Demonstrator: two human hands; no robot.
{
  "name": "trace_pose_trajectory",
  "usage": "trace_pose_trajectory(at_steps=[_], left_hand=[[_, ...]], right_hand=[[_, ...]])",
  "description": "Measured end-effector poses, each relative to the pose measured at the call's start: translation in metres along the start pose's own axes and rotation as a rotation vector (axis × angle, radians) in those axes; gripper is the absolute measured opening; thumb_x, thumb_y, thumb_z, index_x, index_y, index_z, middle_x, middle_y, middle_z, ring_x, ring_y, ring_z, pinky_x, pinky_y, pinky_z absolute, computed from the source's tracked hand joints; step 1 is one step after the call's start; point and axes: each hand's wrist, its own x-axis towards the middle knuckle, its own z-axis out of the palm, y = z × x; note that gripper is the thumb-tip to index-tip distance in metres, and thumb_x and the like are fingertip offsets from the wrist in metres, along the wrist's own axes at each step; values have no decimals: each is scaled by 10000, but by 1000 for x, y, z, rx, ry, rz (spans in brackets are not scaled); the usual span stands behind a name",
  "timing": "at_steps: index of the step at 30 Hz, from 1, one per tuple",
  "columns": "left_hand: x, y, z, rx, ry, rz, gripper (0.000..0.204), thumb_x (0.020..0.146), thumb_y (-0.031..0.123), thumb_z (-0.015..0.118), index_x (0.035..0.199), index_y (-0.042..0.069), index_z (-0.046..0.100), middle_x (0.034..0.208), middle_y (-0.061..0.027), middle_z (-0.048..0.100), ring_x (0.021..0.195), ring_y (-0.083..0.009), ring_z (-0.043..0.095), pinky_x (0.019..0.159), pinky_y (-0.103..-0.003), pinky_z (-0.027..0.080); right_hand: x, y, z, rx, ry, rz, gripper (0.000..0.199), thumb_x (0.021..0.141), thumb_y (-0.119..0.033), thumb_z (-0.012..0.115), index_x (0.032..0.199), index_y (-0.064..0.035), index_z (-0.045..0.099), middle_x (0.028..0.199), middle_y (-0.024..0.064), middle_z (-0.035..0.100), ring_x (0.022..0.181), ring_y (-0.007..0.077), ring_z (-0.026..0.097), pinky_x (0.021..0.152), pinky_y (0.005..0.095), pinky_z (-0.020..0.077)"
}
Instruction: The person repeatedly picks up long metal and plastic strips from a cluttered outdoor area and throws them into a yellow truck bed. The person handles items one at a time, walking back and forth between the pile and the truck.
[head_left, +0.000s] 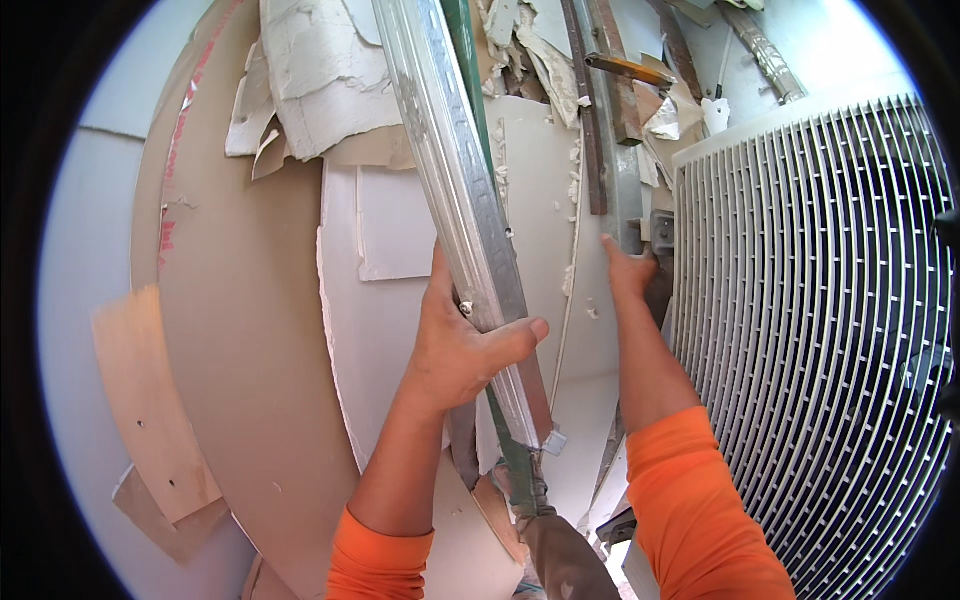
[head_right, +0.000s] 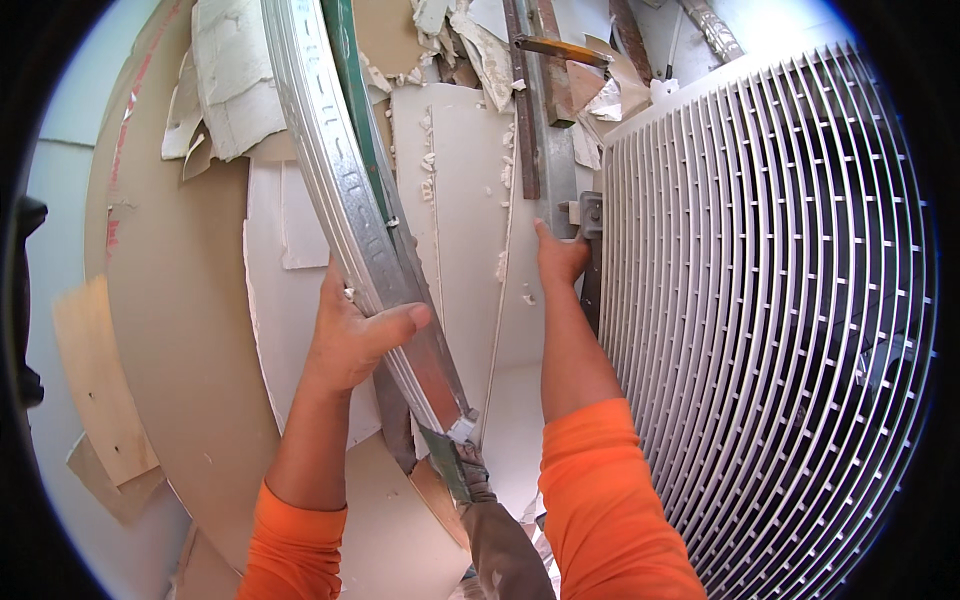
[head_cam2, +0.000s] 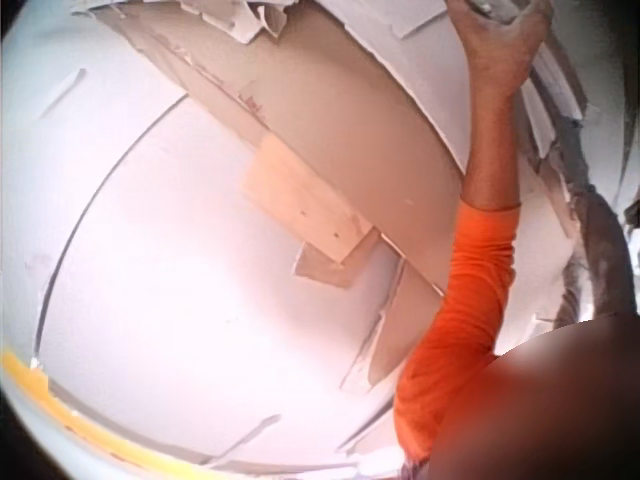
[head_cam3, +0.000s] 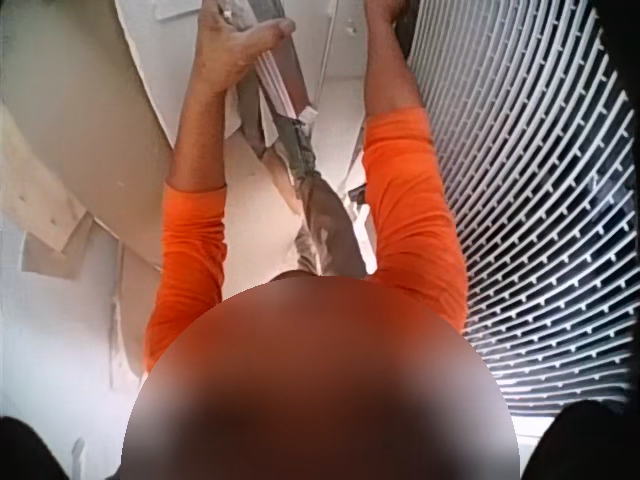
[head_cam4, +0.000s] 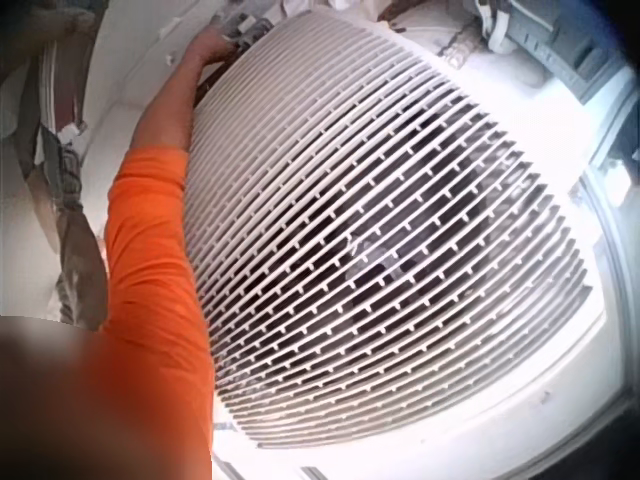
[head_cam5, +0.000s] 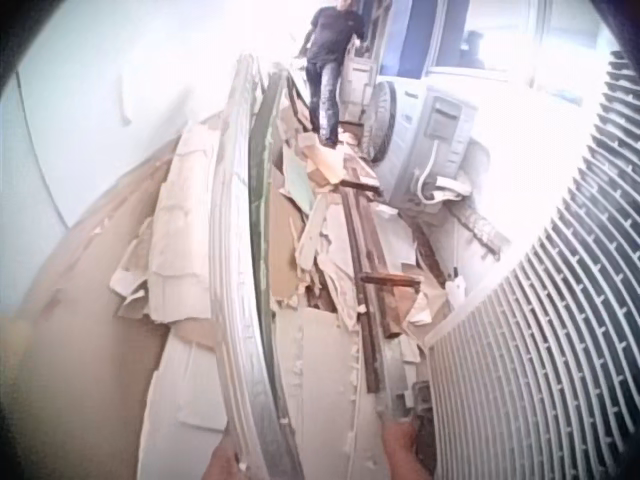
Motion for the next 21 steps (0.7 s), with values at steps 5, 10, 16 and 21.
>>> trace_pose_trajectory(at_steps=[5,10,16,21], left_hand=[[-19,19,-11,41,-15,16,903,688,141,823,1449,5,358,1234,-110,558,1128,-217,564,980,-366,484],[-31,16,-8,0,-35,-60,900,674,163,846,1430,0,384,1205,-93,563,1116,-206,563,968,-370,487],[-40,-3,-12,-36,38,-111,872,677,153,848,1415,-1,410,1213,-103,581,1094,-212,588,947,-365,501],[-46,-19,-11,-20,58,-79,806,686,158,861,1372,-5,471,1208,-104,604,1096,-213,604,947,-362,505]], right_hand=[[-7,-14,-6,75,-53,73,688,663,-307,919,1208,21,655,1154,219,705,1080,371,674,974,415,502],[-7,-7,-2,-103,8,-30,679,651,-305,923,1183,31,668,1121,226,717,1035,371,693,943,414,520],[-19,-22,0,-104,2,54,710,643,-293,914,1190,75,651,1063,251,725,1000,415,703,905,427,541],[-30,-45,-4,-149,-13,121,702,623,-284,913,1141,107,644,1010,287,717,970,431,705,874,467,550]])
